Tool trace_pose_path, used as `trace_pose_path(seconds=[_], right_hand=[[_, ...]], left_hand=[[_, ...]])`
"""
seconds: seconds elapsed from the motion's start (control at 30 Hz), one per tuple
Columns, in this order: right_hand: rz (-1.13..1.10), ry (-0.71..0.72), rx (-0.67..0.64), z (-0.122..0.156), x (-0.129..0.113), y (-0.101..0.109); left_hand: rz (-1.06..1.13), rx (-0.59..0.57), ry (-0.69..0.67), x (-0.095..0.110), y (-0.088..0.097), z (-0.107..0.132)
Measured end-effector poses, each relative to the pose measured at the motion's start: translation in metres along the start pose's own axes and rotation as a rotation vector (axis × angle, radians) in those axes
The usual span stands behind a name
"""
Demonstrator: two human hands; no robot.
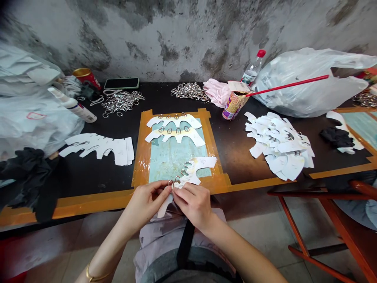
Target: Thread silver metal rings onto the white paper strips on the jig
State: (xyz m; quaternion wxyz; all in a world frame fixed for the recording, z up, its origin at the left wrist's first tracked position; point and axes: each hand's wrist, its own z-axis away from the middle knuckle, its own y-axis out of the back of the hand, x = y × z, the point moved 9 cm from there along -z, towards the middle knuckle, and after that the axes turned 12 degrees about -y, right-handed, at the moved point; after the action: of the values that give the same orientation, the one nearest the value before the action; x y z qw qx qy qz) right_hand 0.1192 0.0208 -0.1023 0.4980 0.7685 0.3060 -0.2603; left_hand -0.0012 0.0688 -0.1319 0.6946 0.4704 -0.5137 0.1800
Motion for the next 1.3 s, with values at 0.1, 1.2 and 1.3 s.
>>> trace_pose_path(seconds=[0.1,1.2,1.3], right_hand=[[-0.036,-0.024,-0.011,0.001,0.002,-0.001],[0.385,0.434,-0.402,-0.053,-0.017,-0.043],[0.362,0.387,-0.454,-0.060,-0.016,-0.046]], left_hand=[[0.161,-0.014,0.083,-0.010,-0.002,0.003],[0.337,0.333,0.153,-0.029,0.018,0.009],[0.215,0.347,0.136,-0.028,0.027,0.008]])
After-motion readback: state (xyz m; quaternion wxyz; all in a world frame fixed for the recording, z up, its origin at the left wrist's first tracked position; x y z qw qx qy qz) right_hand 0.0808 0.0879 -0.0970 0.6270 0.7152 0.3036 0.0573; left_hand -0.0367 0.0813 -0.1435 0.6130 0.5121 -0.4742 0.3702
